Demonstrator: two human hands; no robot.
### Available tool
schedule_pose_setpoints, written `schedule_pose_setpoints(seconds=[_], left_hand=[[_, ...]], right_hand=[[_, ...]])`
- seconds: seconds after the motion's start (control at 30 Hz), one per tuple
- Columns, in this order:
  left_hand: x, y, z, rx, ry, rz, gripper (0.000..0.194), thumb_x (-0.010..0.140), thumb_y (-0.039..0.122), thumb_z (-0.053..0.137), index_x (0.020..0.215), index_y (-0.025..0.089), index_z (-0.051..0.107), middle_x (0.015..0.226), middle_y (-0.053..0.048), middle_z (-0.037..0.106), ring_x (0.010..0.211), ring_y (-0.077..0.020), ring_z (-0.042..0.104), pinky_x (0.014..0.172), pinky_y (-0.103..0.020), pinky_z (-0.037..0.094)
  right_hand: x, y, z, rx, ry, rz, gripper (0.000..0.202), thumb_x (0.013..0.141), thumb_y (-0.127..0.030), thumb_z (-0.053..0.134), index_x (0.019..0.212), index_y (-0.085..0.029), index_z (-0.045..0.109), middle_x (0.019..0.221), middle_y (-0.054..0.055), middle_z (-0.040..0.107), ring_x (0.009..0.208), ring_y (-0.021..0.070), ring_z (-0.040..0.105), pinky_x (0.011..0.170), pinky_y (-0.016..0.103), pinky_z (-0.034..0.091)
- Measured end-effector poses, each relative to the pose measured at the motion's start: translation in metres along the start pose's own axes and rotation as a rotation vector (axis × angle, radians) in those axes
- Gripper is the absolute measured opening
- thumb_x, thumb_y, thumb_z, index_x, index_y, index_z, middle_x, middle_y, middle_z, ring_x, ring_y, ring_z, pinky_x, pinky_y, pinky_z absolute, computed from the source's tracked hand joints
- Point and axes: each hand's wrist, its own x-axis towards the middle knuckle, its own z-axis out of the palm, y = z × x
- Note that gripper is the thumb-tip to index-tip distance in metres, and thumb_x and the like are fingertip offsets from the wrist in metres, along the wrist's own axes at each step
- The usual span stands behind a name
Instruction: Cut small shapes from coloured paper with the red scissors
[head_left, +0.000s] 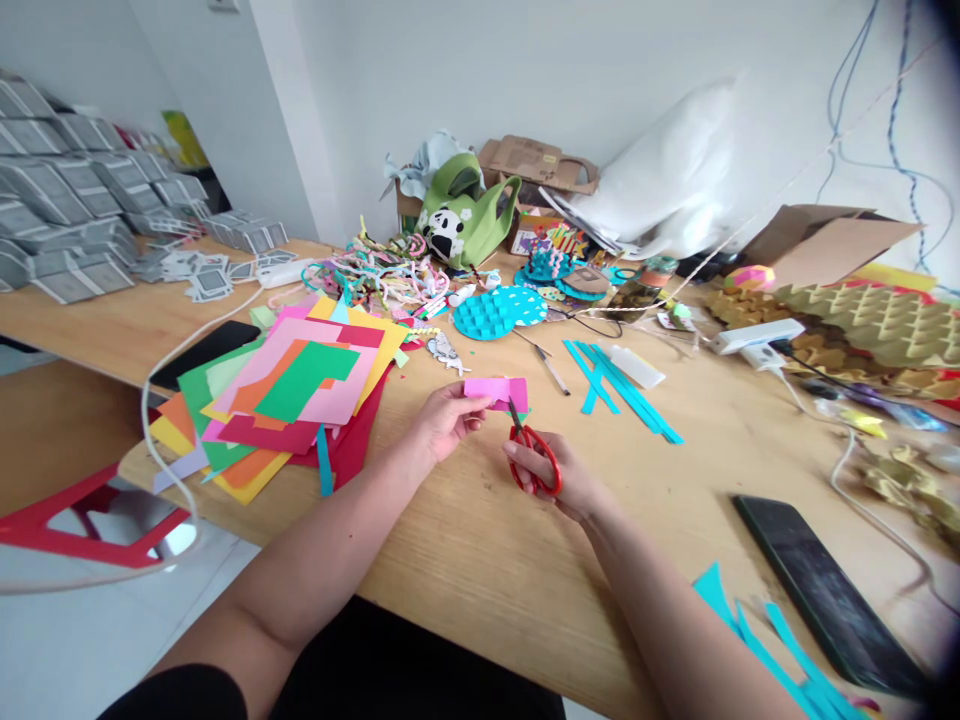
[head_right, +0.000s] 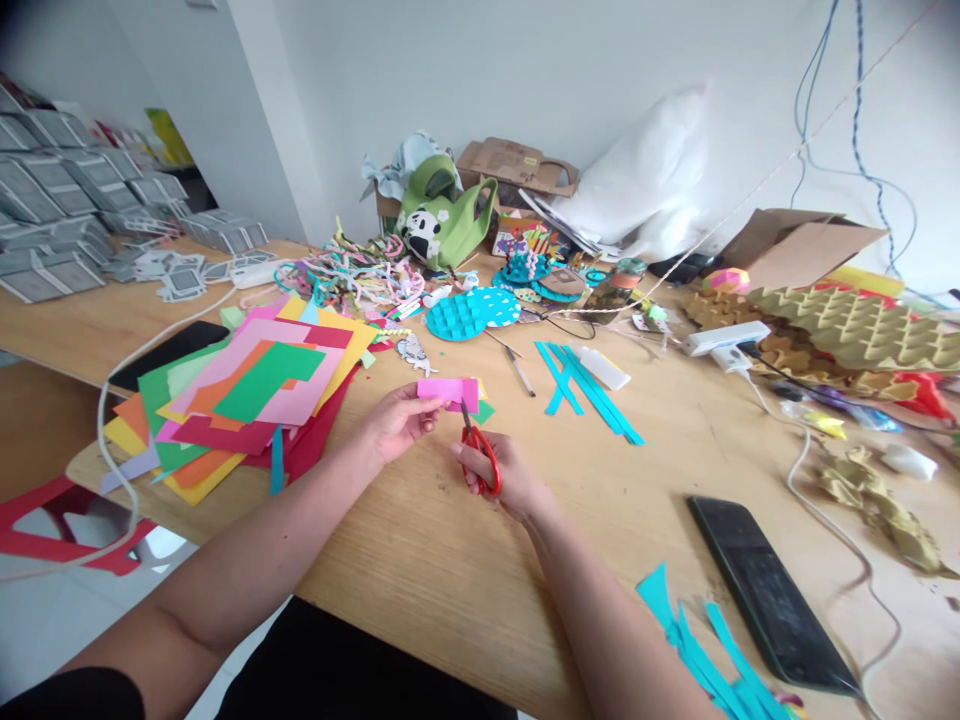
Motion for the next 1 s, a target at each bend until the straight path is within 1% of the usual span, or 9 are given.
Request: schedule_pose_setpoints(seconds=[0.1,0.2,0.27,0.37,0.5,0.67,0.77,0.9,1.0], left_hand=[[0.0,-0.001,0.0,-0.028,0.03,0.002,0.021,0.063,0.015,0.076,0.081,0.012,0.066,0.071,-0.003,0.066,0.056,-0.0061,0.055,0.05,-0.017,0.04],[0.0,-0.003,0.001,-0.011,0.012,0.016,0.021,0.065,0.017,0.075,0.083,0.011,0.066,0.074,-0.005,0.067,0.056,-0.0062,0.055,0.051,-0.017,0.042],[-0.001,-0.005,0.002,0.023,-0.004,0.036,0.024,0.063,0.015,0.076,0.084,0.012,0.067,0.073,-0.004,0.067,0.055,-0.0056,0.054,0.051,-0.017,0.042],[-0.001,-0.007,0.002,0.061,0.024,0.066,0.028,0.059,0.014,0.078,0.085,0.012,0.066,0.071,-0.002,0.065,0.054,-0.0052,0.054,0.05,-0.017,0.04],[0.0,-0.008,0.001,0.075,0.056,0.09,0.027,0.059,0.016,0.078,0.082,0.012,0.065,0.068,-0.001,0.063,0.052,-0.005,0.051,0.048,-0.017,0.038],[0.001,-0.007,0.001,0.089,0.091,0.099,0.025,0.057,0.014,0.075,0.079,0.011,0.064,0.066,-0.001,0.063,0.05,-0.0051,0.05,0.046,-0.018,0.035],[-0.001,-0.006,0.003,0.088,0.106,0.103,0.024,0.056,0.012,0.073,0.077,0.011,0.063,0.065,-0.002,0.063,0.05,-0.0057,0.05,0.046,-0.018,0.035],[-0.004,-0.006,0.007,0.1,0.12,0.095,0.02,0.056,0.012,0.073,0.073,0.012,0.064,0.062,-0.001,0.062,0.048,-0.0054,0.049,0.045,-0.019,0.034],[-0.004,-0.006,0.009,0.101,0.14,0.08,0.017,0.057,0.011,0.071,0.072,0.012,0.064,0.06,0.0,0.061,0.048,-0.0056,0.049,0.045,-0.019,0.035]], right_hand=[[0.0,0.001,0.003,0.016,-0.007,0.005,0.038,0.077,-0.044,0.066,0.055,-0.017,0.048,0.04,-0.004,0.049,0.029,0.0042,0.033,0.029,0.018,0.019],[0.001,0.002,0.006,0.008,0.001,0.011,0.038,0.076,-0.044,0.066,0.056,-0.017,0.049,0.041,-0.004,0.05,0.029,0.004,0.033,0.029,0.017,0.02],[0.001,0.002,0.008,0.003,0.008,0.015,0.038,0.075,-0.045,0.067,0.057,-0.017,0.048,0.041,-0.005,0.05,0.029,0.004,0.033,0.028,0.017,0.02],[0.001,0.0,0.011,-0.015,0.004,0.022,0.04,0.074,-0.047,0.067,0.056,-0.018,0.047,0.04,-0.005,0.049,0.028,0.004,0.033,0.029,0.017,0.02],[0.001,-0.001,0.013,-0.038,-0.012,0.021,0.041,0.075,-0.049,0.066,0.057,-0.018,0.046,0.04,-0.005,0.049,0.029,0.0038,0.034,0.03,0.017,0.021],[0.0,0.001,0.013,-0.029,-0.022,0.016,0.044,0.076,-0.054,0.064,0.058,-0.018,0.046,0.04,-0.005,0.049,0.03,0.0032,0.034,0.03,0.016,0.021],[0.001,0.003,0.013,0.006,-0.034,0.032,0.046,0.077,-0.059,0.061,0.063,-0.017,0.049,0.043,-0.005,0.051,0.03,0.0034,0.034,0.028,0.016,0.021],[0.0,0.003,0.014,0.067,-0.04,0.034,0.047,0.077,-0.063,0.058,0.072,-0.016,0.053,0.048,-0.004,0.052,0.036,0.0056,0.042,0.029,0.015,0.025],[0.0,0.003,0.014,0.111,-0.055,0.026,0.05,0.078,-0.065,0.055,0.074,-0.016,0.055,0.049,-0.003,0.052,0.039,0.0071,0.045,0.03,0.015,0.028]])
